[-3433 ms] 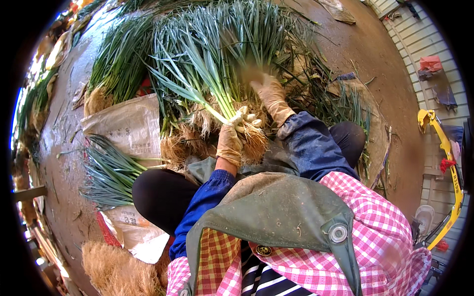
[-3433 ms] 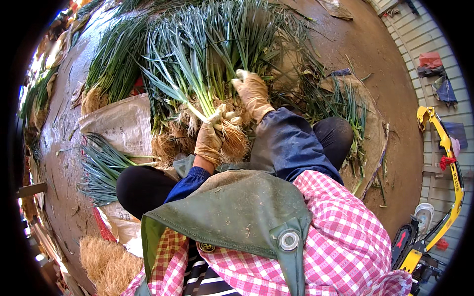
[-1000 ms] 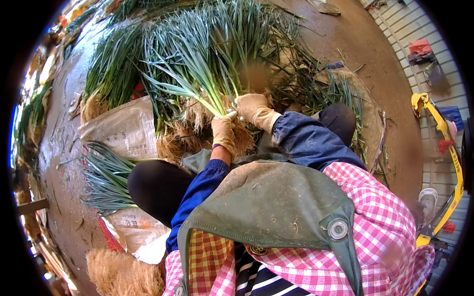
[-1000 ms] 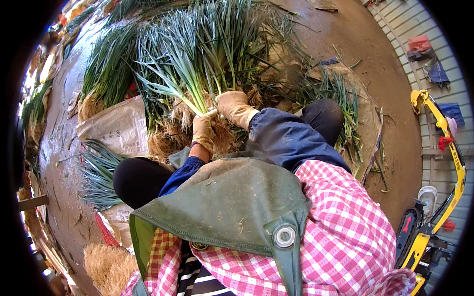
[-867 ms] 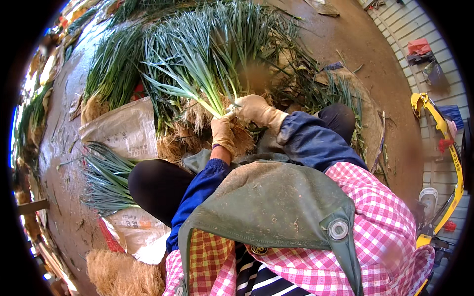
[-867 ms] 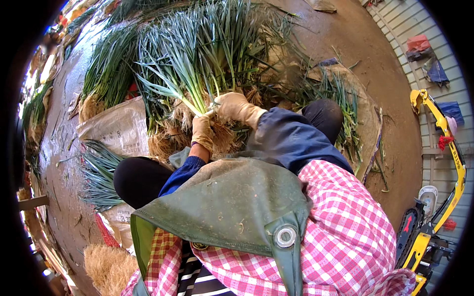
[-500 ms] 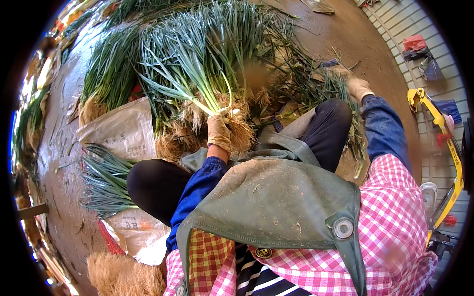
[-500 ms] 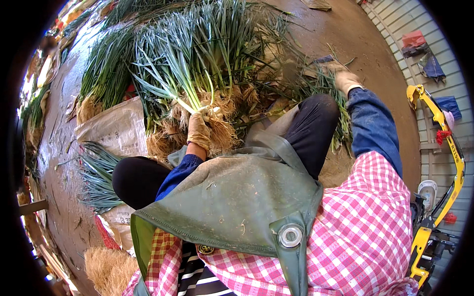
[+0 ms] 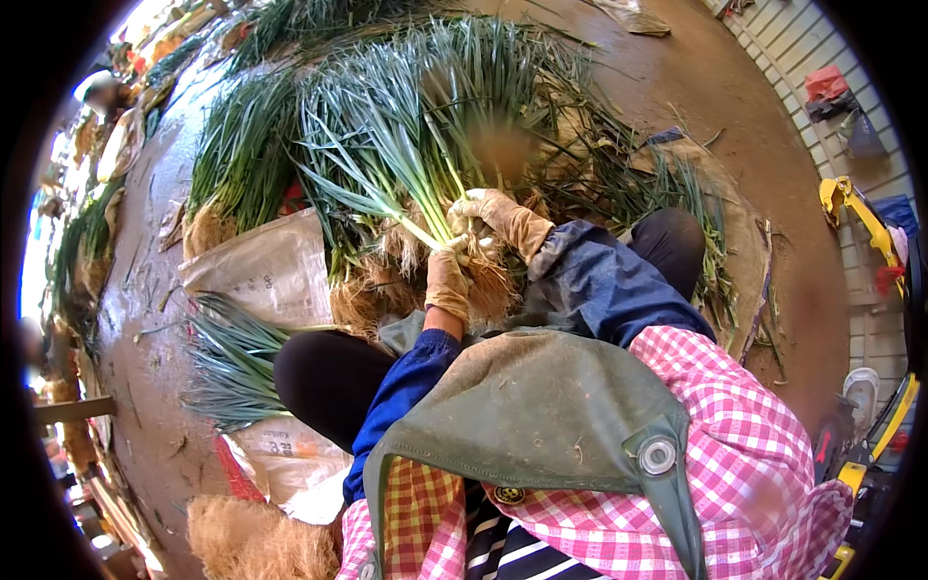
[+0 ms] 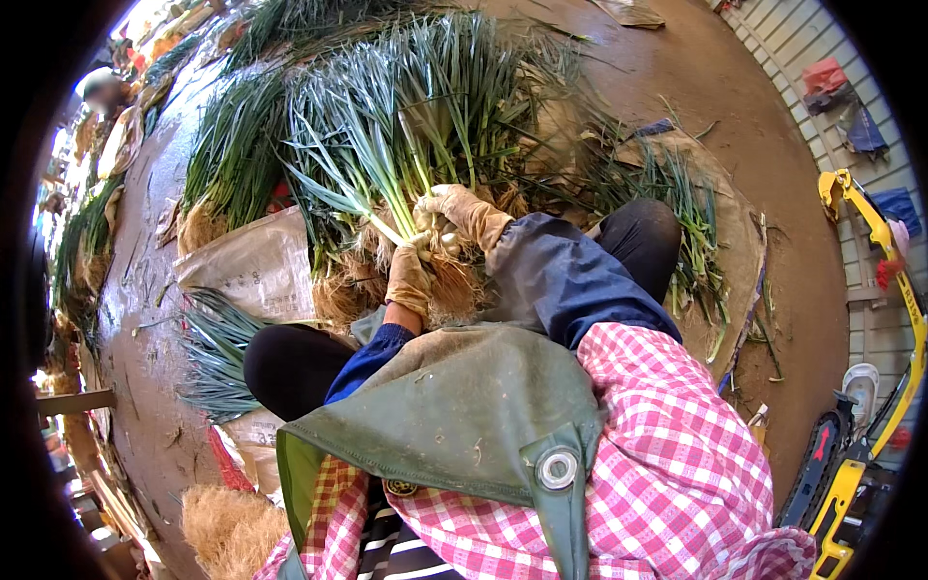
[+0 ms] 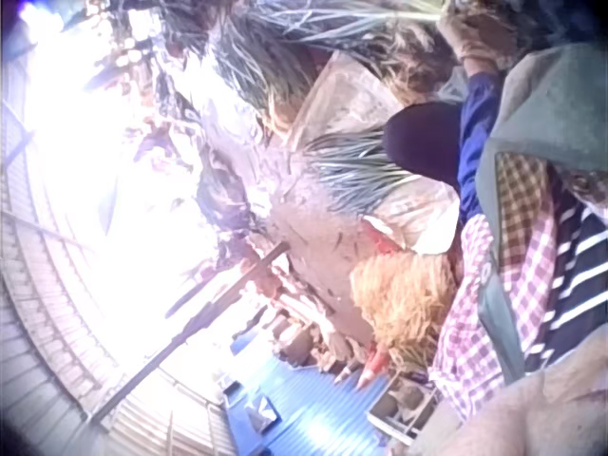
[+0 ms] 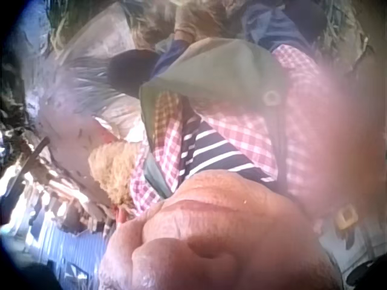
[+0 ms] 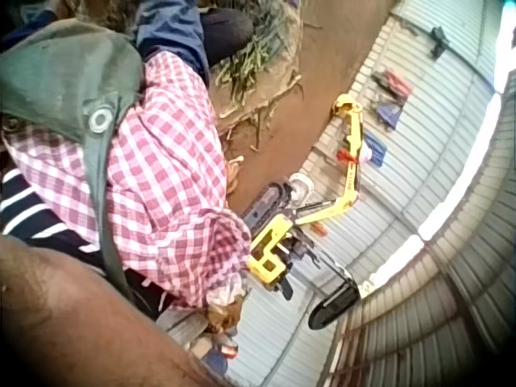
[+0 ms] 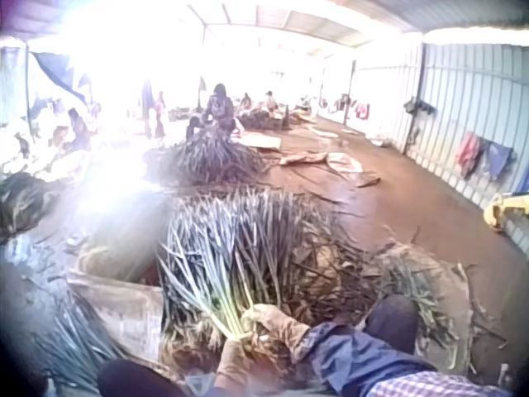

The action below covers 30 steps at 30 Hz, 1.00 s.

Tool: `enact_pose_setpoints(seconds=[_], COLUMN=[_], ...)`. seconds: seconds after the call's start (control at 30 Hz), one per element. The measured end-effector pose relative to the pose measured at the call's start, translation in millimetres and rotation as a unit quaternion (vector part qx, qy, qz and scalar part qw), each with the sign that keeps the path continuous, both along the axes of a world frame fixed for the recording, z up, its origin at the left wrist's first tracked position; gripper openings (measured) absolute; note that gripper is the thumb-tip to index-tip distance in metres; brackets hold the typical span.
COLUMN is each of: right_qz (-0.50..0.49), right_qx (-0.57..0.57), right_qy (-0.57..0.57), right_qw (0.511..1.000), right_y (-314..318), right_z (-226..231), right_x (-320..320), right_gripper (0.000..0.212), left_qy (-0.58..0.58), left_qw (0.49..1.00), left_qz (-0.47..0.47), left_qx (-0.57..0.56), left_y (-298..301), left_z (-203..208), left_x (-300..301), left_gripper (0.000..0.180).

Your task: The person processes green onions by hand, peeling off the outer layers of the bulbs and sorting them into bundles while sitting on the floor.

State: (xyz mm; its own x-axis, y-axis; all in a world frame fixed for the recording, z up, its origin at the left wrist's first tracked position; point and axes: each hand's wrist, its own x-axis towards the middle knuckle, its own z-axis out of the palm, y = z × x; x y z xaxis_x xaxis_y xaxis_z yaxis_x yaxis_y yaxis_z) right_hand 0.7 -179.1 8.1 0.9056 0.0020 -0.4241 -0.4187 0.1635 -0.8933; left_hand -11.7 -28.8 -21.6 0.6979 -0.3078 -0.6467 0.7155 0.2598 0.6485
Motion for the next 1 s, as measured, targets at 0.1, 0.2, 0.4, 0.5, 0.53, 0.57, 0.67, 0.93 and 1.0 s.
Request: enact_pose_setpoints(seconds=[0.1,0.2,0.4,0.5,0.53,0.57,0.67,0.93,1.0], right_qz=[0.062,0.072,-0.051,-0.038,-0.029,0.08,0.136,0.189,0.138], right_qx=[-0.155,-0.159,-0.418,-0.604,-0.625,-0.661,-0.675,-0.284,-0.177], right_qy=[-0.066,-0.007,0.0,0.218,0.341,0.408,0.396,0.137,0.201], right_qw=[0.984,0.985,0.907,0.765,0.702,0.625,0.607,0.93,0.954], right_y=[0.0,-27.0,-217.6,-344.5,-373.0,-367.7,-337.6,-177.1,-126.9], right_z=[30.2,120.4,181.6,165.1,155.1,135.1,116.3,42.4,4.4], right_x=[-3.9,-36.4,-137.8,-247.6,-279.7,-275.9,-249.9,6.7,36.4], right_gripper=[0.018,0.025,0.024,0.022,0.025,0.029,0.037,0.022,0.017], left_qy=[-0.012,-0.009,-0.032,-0.003,-0.006,0.002,-0.019,-0.009,-0.024], left_qw=[0.996,0.985,0.987,0.981,0.982,0.977,0.986,0.987,0.988], left_qz=[0.034,0.067,0.11,0.083,0.077,0.101,0.105,0.095,0.064], left_qx=[-0.079,-0.157,-0.111,-0.176,-0.171,-0.187,-0.128,-0.129,-0.138], left_y=[6.8,16.7,8.1,-2.9,-9.2,-0.9,3.3,0.7,3.6], left_z=[-7.9,-1.1,-8.1,12.2,21.3,23.3,34.7,23.7,7.0], left_x=[1.7,2.4,8.6,3.5,1.8,6.7,7.4,8.5,14.0], left_gripper=[0.021,0.027,0.018,0.019,0.02,0.021,0.02,0.017,0.024])
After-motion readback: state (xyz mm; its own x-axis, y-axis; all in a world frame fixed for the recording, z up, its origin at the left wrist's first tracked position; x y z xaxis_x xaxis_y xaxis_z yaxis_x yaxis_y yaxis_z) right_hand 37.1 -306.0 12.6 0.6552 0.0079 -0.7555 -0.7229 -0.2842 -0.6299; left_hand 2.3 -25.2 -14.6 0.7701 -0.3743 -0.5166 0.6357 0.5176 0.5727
